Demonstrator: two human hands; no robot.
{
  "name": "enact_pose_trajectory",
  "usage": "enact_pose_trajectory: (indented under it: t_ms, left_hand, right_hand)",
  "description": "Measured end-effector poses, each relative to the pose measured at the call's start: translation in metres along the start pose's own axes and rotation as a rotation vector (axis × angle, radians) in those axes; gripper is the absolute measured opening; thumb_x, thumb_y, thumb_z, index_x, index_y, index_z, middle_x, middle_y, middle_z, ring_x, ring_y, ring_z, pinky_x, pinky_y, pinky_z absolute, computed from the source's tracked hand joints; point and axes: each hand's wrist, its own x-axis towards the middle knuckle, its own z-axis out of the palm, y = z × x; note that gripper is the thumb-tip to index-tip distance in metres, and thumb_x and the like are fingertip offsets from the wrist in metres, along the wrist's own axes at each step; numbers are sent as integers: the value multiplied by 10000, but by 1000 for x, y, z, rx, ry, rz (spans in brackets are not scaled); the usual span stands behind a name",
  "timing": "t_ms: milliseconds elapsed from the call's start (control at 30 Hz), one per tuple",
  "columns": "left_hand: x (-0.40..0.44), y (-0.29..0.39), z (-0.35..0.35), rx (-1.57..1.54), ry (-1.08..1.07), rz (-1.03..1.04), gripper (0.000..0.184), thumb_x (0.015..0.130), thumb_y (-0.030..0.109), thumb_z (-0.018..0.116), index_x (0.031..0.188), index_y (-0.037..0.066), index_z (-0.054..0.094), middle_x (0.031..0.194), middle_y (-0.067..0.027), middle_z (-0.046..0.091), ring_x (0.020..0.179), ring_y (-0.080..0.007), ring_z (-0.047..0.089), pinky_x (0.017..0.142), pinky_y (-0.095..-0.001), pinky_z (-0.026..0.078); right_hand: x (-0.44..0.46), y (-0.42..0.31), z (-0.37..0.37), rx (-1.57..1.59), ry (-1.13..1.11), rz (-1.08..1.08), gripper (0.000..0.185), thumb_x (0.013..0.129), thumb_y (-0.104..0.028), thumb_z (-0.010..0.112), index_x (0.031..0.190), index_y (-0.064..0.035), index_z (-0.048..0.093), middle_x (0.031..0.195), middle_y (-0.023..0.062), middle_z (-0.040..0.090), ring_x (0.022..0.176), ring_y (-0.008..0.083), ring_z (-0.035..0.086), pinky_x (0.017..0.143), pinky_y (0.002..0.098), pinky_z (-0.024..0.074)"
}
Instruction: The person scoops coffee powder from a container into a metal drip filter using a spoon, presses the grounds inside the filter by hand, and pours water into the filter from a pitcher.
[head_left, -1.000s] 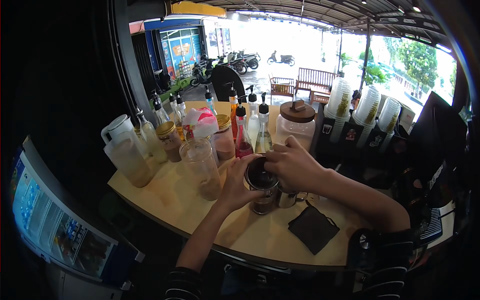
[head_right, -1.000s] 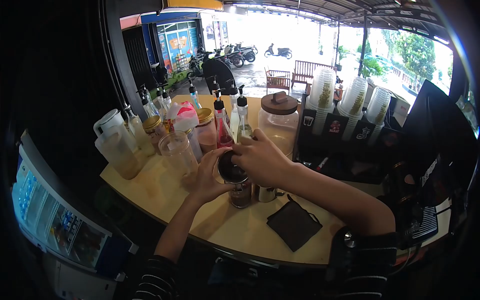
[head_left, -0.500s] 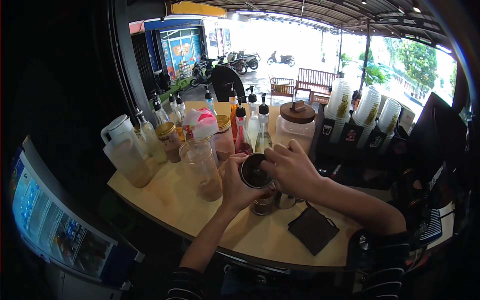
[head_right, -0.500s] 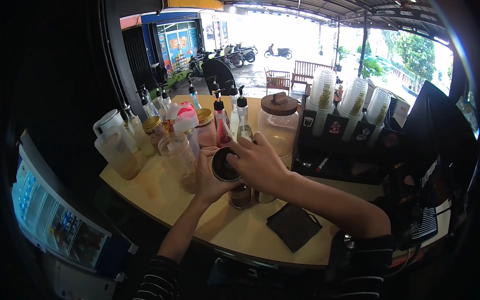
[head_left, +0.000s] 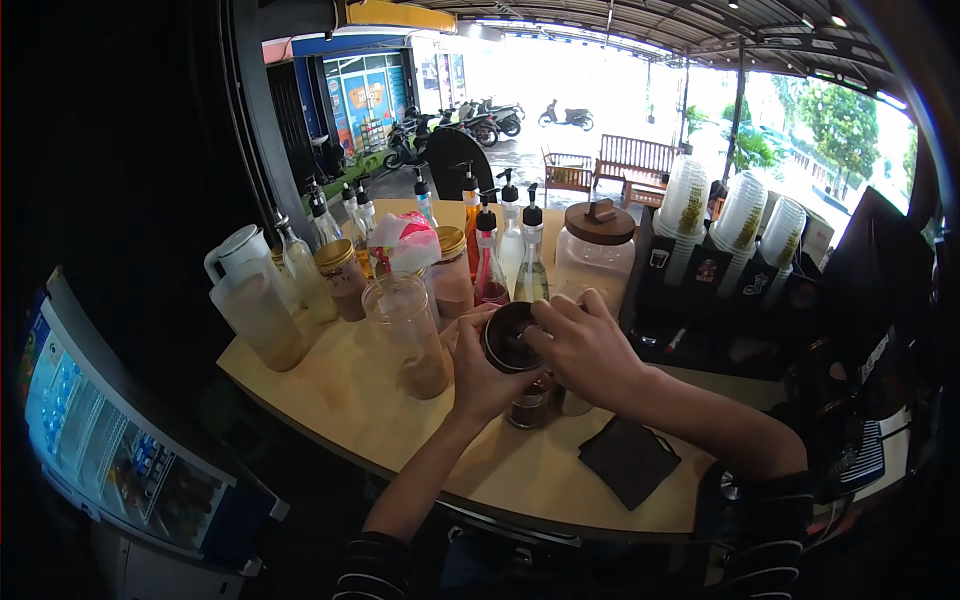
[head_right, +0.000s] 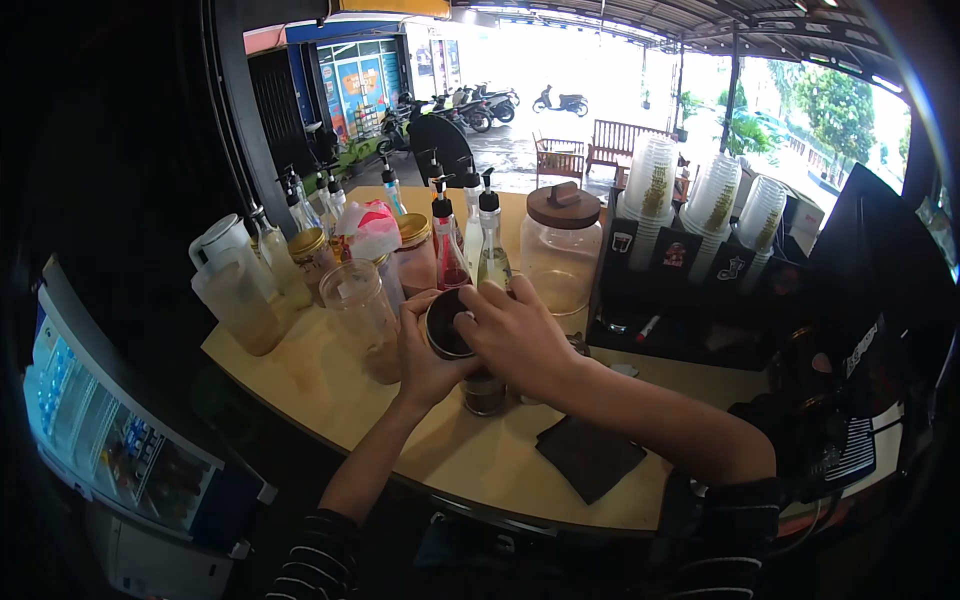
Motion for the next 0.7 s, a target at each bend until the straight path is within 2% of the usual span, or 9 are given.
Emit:
enact_pose_trajectory:
  t_ms: [233, 300, 333, 400, 500, 700]
  left_hand:
    - [-4, -7, 2, -8, 1, 43, 928, 498, 260, 934, 1220, 39, 395, 1210, -112, 468, 1139, -238, 490, 993, -375, 407]
    - [-4, -13, 2, 39, -41, 55, 920, 498, 329, 921, 1203, 67, 392, 1179, -78, 533, 1112, -237, 533, 1117, -496, 186]
    - [-4, -14, 2, 38, -46, 54, 920, 498, 329, 921, 1203, 67, 392, 1179, -78, 533, 1112, -237, 533, 1117, -496, 186]
    - [-5, -15, 2, 26, -66, 79, 939, 498, 362, 911, 1218, 82, 378, 1199, -59, 539, 1129, -242, 531, 1134, -522, 23]
    - [-4, -20, -3, 53, -110, 98, 927, 520, 340, 903, 1230, 86, 364, 1235, -67, 536, 1189, -228, 509, 1138, -519, 34]
    - [4, -24, -9, 71, -141, 212, 858, 573, 273, 873, 1236, 101, 356, 1308, -74, 516, 1282, -239, 449, 1142, -529, 21]
  right_hand:
    - [0, 1, 0, 51, -44, 36, 234, 672, -156, 666, 888, -81, 622, 1016, 50, 548, 974, 168, 541, 783, 323, 384]
    - [3, 0, -1, 98, -89, 25, 247, 665, -153, 674, 893, -76, 618, 1014, 52, 550, 976, 172, 543, 787, 324, 385]
    - [3, 0, -1, 62, -74, 40, 250, 664, -151, 677, 894, -74, 616, 1012, 56, 549, 979, 175, 544, 796, 324, 386]
    - [2, 1, -1, 26, -62, 63, 253, 663, -148, 681, 895, -72, 614, 1009, 60, 549, 982, 177, 544, 805, 325, 386]
    - [2, 3, 3, 142, -120, 75, 244, 672, -143, 674, 896, -69, 612, 995, 61, 540, 984, 177, 541, 805, 328, 383]
    - [-4, 5, 8, 68, -2, 8, 213, 693, -135, 655, 893, -74, 609, 967, 52, 526, 984, 177, 538, 804, 337, 383]
